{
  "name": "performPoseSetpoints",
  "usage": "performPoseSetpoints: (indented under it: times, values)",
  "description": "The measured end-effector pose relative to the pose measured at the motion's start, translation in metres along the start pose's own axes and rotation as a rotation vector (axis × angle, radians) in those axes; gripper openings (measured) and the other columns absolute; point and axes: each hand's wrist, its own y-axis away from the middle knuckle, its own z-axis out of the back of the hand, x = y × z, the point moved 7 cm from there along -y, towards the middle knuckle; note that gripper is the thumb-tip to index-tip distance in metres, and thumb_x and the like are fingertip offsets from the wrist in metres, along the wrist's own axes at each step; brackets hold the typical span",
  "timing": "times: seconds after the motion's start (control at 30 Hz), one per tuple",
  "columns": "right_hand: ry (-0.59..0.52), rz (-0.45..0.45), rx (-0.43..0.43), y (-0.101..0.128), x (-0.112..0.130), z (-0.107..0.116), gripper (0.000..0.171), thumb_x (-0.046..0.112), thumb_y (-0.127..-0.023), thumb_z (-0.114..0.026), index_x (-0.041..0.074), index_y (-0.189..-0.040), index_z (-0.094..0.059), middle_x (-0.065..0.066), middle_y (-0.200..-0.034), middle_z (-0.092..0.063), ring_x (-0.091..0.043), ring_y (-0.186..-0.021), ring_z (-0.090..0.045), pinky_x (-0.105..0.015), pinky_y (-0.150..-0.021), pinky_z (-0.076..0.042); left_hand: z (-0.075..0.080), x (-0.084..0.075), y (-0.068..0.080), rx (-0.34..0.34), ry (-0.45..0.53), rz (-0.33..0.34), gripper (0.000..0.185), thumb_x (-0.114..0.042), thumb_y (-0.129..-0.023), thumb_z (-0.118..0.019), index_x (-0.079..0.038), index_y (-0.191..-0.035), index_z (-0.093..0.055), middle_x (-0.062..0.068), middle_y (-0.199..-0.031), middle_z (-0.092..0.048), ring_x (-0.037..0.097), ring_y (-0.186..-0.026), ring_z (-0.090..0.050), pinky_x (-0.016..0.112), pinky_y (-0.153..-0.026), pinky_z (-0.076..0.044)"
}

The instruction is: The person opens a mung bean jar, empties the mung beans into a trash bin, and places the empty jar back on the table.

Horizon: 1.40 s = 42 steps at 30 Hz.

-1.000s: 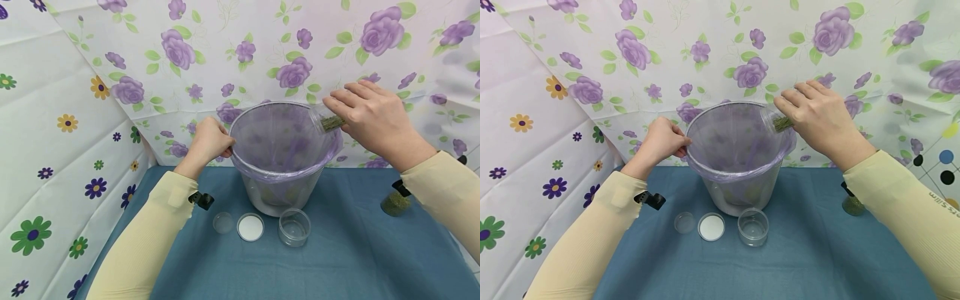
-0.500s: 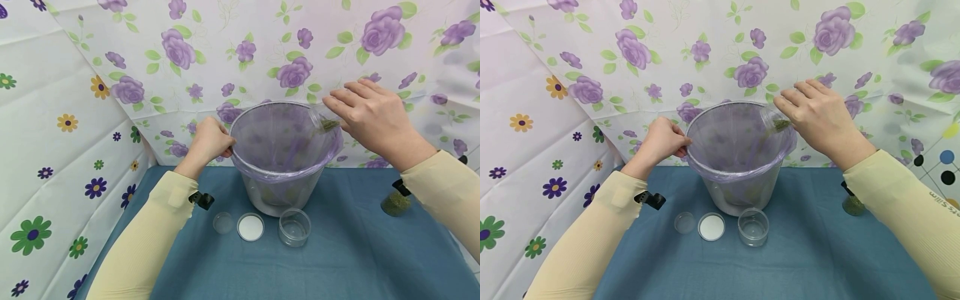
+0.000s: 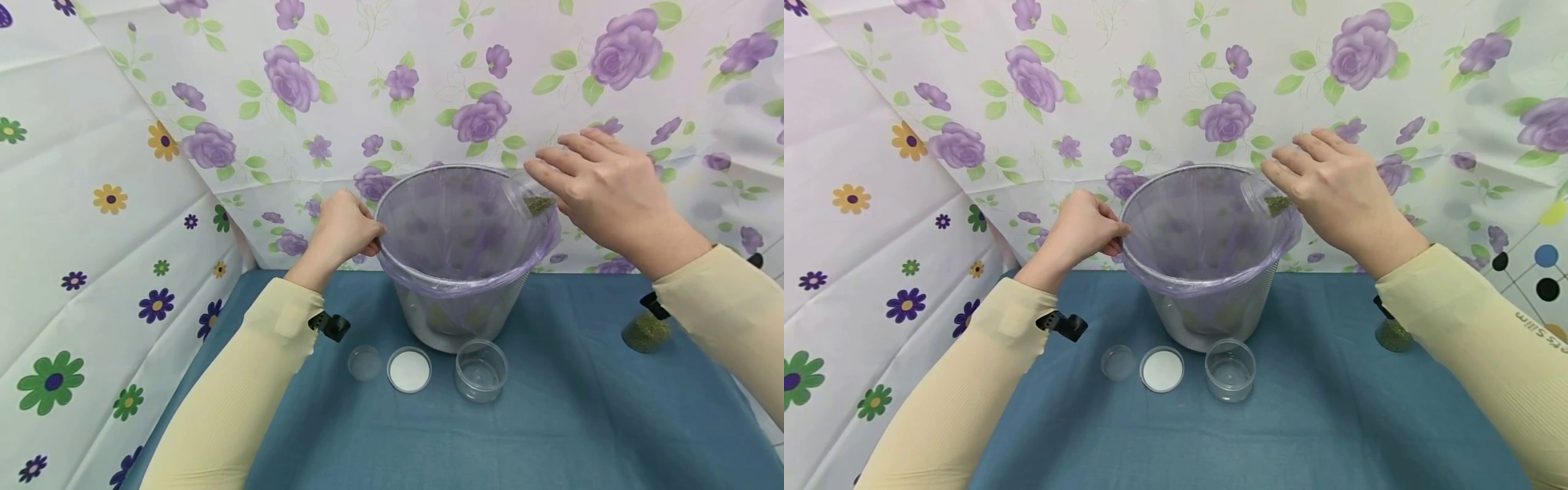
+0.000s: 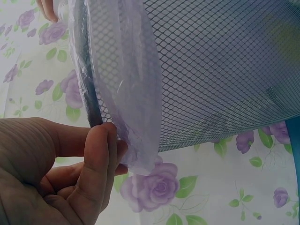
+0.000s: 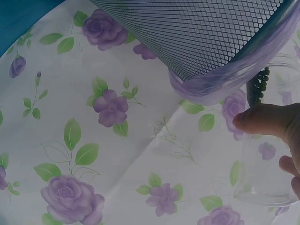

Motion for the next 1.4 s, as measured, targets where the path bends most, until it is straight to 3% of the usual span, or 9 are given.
performPoseSetpoints:
  times: [0.7, 1.13, 1.27, 1.4]
  values:
    - [0.033, 0.032, -0.017, -0.0029, 0.0035, -0.0028, 0.035, -0.005, -0.089, -0.055, 0.009, -0.121, -0.063, -0.012, -0.115, -0.067, -0.035, -0.112, -0.058, -0.046, -0.106, -0.038, 0.0003, 0.0004, 0.0000, 0.004, 0.008, 0.012, 0.024, -0.015, -0.082, -0.065, -0.007, -0.059, -0.070, 0.006, -0.056, -0.068, 0.022, -0.055, -0.069, 0.028, -0.054, -0.055]
    - [0.045, 0.049, 0.008, -0.0019, 0.0033, -0.0057, 0.040, -0.006, -0.086, -0.059, 0.008, -0.123, -0.060, -0.014, -0.117, -0.065, -0.037, -0.113, -0.056, -0.047, -0.107, -0.037, 0.0000, 0.0002, -0.0002, -0.003, 0.008, 0.006, 0.023, -0.015, -0.081, -0.065, -0.007, -0.060, -0.070, 0.005, -0.055, -0.067, 0.018, -0.051, -0.067, 0.028, -0.052, -0.055]
    - [0.048, 0.049, 0.014, -0.0012, 0.0026, -0.0067, 0.050, -0.001, -0.077, -0.071, 0.007, -0.125, -0.058, -0.016, -0.117, -0.064, -0.037, -0.111, -0.057, -0.047, -0.104, -0.040, 0.0001, 0.0001, -0.0004, 0.000, 0.009, 0.008, 0.023, -0.015, -0.081, -0.065, -0.007, -0.060, -0.070, 0.005, -0.055, -0.067, 0.018, -0.050, -0.067, 0.028, -0.051, -0.055]
    - [0.036, 0.049, 0.017, -0.0003, 0.0025, -0.0075, 0.054, -0.002, -0.074, -0.073, 0.005, -0.126, -0.057, -0.017, -0.117, -0.064, -0.038, -0.111, -0.057, -0.048, -0.103, -0.041, -0.0004, 0.0001, -0.0008, 0.003, 0.008, 0.011, 0.023, -0.015, -0.082, -0.065, -0.006, -0.061, -0.071, 0.005, -0.056, -0.067, 0.017, -0.050, -0.067, 0.028, -0.051, -0.055]
